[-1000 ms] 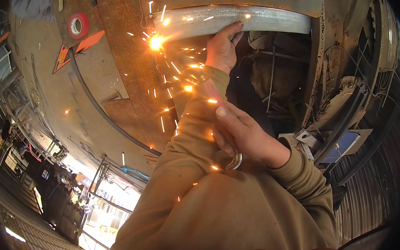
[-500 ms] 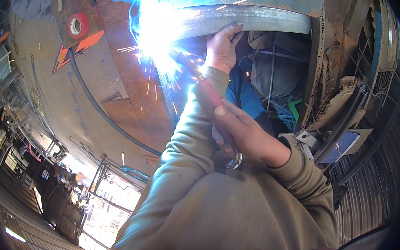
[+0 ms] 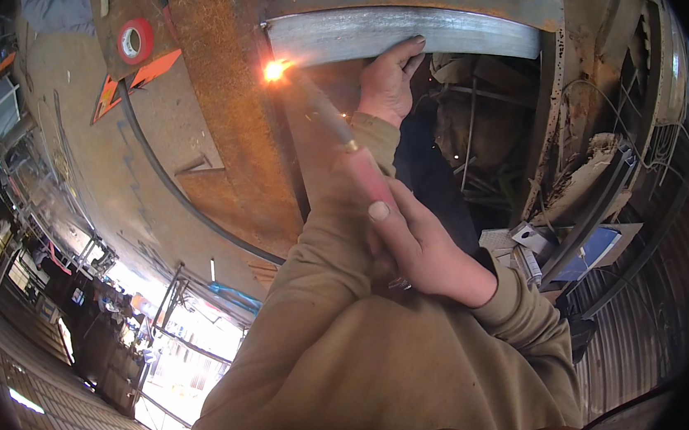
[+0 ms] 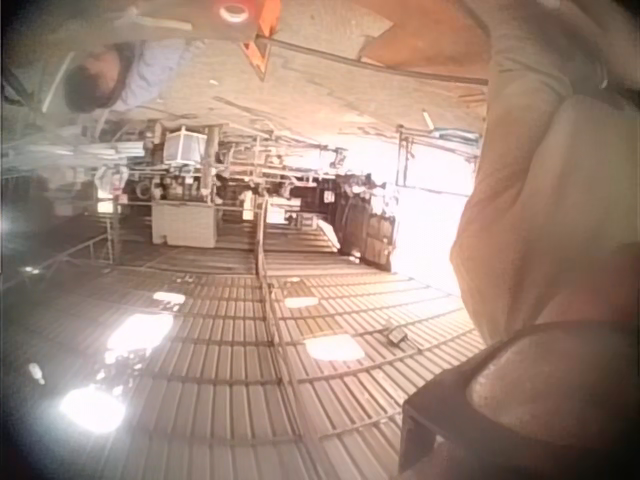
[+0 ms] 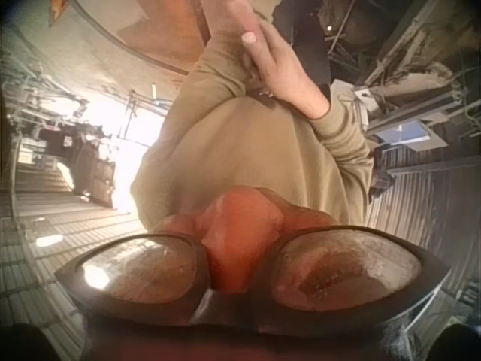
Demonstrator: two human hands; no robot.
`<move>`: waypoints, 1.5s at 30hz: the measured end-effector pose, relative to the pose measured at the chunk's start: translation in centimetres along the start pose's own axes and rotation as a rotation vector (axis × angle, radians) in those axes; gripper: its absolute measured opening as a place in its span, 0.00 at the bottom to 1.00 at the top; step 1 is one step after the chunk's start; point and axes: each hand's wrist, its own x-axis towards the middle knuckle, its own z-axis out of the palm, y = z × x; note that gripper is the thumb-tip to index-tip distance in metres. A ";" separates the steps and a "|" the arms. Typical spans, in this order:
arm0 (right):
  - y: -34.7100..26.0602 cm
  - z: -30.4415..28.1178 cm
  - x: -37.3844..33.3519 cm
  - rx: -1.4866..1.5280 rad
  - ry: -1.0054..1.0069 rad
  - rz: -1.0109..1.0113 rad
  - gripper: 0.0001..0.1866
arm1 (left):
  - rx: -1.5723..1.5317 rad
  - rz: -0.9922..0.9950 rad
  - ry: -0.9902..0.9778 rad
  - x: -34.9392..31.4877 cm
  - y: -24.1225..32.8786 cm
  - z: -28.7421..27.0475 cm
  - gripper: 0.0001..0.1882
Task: The person walks through a cluttered workshop, picks up a metal bar, and places it on a workbench. They then use a welding torch to weld the metal bar to a larger metal piece, creating bright sparks.
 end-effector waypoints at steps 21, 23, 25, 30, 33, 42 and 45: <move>0.0 -1.1 1.0 0.240 -0.147 0.146 0.32 | 0.033 -0.003 0.008 0.2 0.0 -0.2 0.13; -0.2 -1.2 0.5 0.225 -0.123 0.170 0.33 | 0.030 0.009 -0.003 0.0 0.0 0.0 0.10; -0.4 -1.2 0.2 0.246 -0.102 0.179 0.34 | 0.025 0.012 0.003 -0.1 0.1 0.1 0.08; -0.5 -1.6 0.6 0.197 -0.161 0.194 0.33 | 0.013 0.000 0.007 0.1 -0.2 0.0 0.08; -0.3 -1.4 0.9 0.232 -0.145 0.187 0.34 | -0.001 0.002 0.025 0.2 -0.5 -0.1 0.08; 0.0 -1.1 0.9 0.251 -0.136 0.181 0.35 | -0.022 0.035 0.055 -0.4 -0.2 0.6 0.11; -0.3 -1.3 0.6 0.243 -0.130 0.206 0.34 | -0.032 -0.001 0.041 -0.3 -0.4 0.5 0.13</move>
